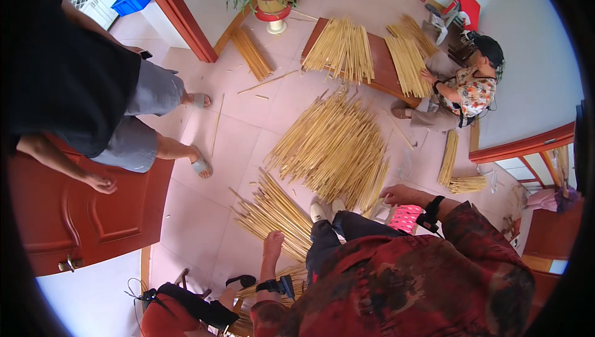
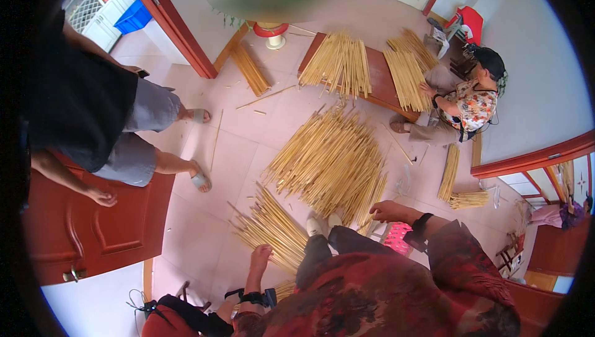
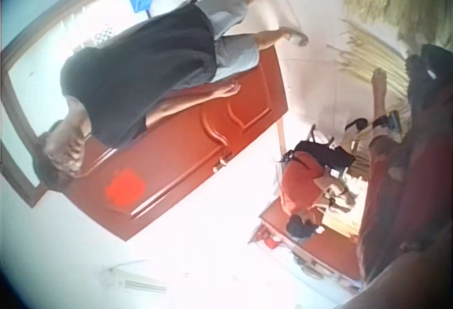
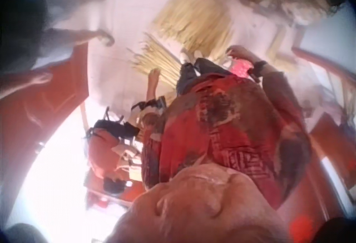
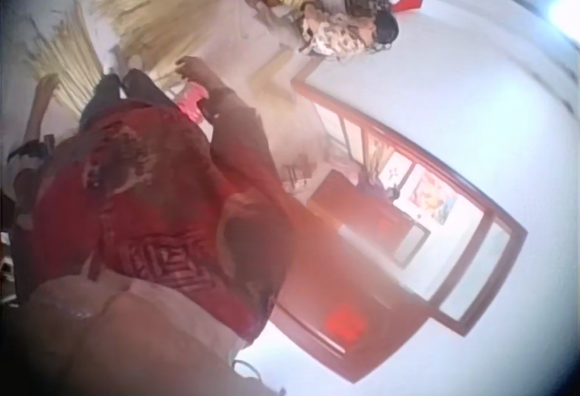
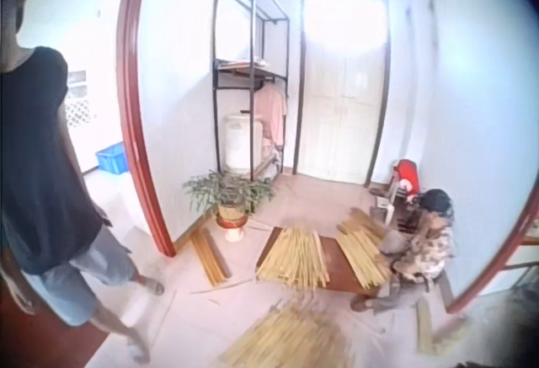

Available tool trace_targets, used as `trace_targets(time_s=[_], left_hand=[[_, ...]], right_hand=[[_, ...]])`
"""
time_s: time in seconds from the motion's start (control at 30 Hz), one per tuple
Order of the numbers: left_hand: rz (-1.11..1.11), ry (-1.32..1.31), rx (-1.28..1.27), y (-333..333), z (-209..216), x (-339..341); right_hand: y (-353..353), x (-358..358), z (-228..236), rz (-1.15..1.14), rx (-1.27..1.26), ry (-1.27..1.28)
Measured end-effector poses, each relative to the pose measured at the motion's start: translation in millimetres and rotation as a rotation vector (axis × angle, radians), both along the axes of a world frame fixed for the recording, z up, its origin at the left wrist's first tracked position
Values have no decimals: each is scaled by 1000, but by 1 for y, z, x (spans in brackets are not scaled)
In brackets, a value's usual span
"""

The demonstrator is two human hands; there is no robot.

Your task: The person assembles long wooden reeds into a larger structure by hand, using white tape to secure individual pieces and gathering bundles of reeds from the floor.

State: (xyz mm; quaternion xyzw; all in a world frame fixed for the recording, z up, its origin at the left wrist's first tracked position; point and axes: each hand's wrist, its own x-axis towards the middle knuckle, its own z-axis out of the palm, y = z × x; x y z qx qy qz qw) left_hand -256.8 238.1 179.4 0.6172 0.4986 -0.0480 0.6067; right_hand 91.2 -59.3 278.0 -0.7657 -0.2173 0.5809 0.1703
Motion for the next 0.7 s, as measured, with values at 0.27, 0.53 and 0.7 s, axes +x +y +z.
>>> trace_targets(time_s=[0.27,0.53,0.7], left_hand=[[-78,-22,-16,-12,32,22],[-180,21,-16,-22,27,38],[-177,-21,5,-23,11,29]], right_hand=[[2,18,-12,0,18,18],[-66,12,-44,69,-25,-175],[-49,4,-28,187,-1,-171]])
